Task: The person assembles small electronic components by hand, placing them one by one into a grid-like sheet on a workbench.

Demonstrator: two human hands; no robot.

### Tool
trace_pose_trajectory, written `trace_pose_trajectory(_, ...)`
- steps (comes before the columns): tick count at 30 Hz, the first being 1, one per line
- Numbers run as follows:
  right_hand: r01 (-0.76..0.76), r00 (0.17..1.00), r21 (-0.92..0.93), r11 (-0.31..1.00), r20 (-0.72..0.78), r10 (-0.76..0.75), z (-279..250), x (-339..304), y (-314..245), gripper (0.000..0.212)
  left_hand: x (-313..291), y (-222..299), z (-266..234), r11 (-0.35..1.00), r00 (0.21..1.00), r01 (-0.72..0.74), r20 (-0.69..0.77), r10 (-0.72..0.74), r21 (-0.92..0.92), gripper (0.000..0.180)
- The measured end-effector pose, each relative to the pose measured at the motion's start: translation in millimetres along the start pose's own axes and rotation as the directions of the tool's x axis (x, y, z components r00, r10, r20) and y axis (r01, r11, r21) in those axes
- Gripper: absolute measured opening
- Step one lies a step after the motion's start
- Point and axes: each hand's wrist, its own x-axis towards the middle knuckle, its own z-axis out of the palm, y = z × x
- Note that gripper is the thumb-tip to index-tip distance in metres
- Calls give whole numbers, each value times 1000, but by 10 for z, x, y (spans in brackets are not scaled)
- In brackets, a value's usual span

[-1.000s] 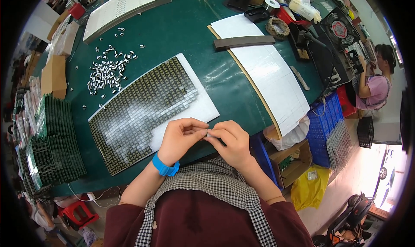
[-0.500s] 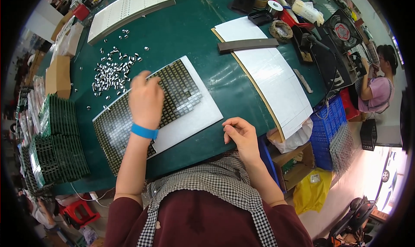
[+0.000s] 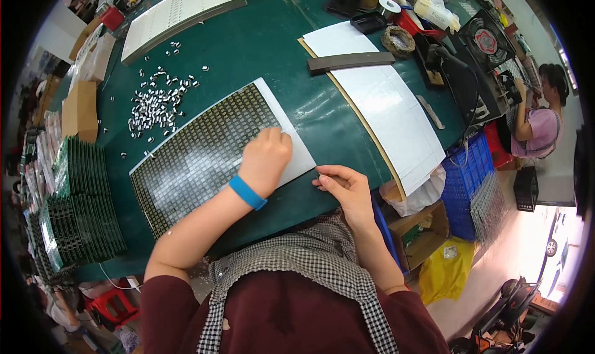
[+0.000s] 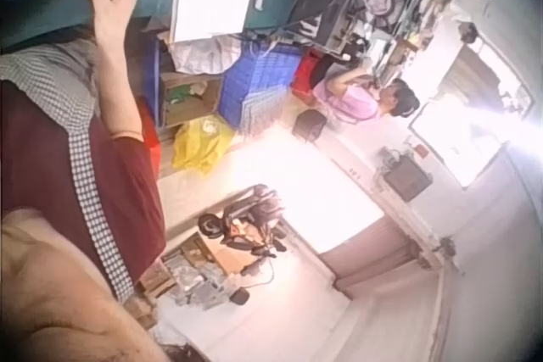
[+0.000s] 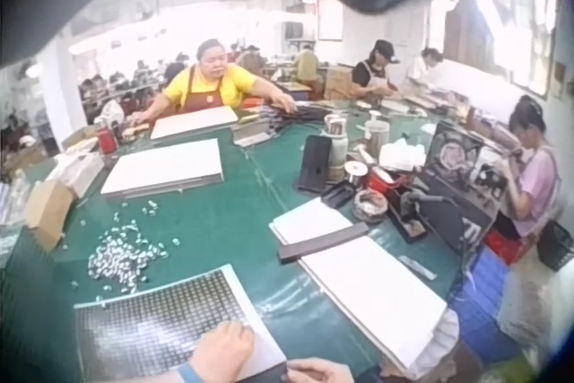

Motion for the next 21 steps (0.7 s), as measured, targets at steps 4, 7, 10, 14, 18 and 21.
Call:
trace_pose_trajectory(4, 211, 977, -77, 974, -20, -213, 93, -23, -19, 18, -72, -96, -267, 608, 946, 300, 147, -289, -735, 21)
trace_pose_trajectory(7, 431, 883, -482, 763, 53, -466, 157, -53, -77, 16, -304, -22, -237, -455, 733, 579, 677, -74, -676, 21)
trace_pose_trajectory(10, 496, 843, -540, 679, 113, -526, 214, -92, -135, 16, -406, 55, -231, -581, 721, 553, 692, -27, -598, 19)
trace_pose_trajectory(14, 542, 823, -489, 684, 145, -549, 242, -97, -125, 15, -444, 86, -217, -573, 746, 532, 665, -32, -624, 19)
trace_pose_trajectory(18, 549, 819, -487, 679, 154, -552, 229, -96, -110, 14, -445, 91, -216, -547, 754, 532, 656, -42, -646, 19)
trace_pose_trajectory(21, 547, 823, -461, 699, 143, -550, 234, -108, -103, 13, -449, 95, -214, -500, 762, 540, 646, -51, -677, 18)
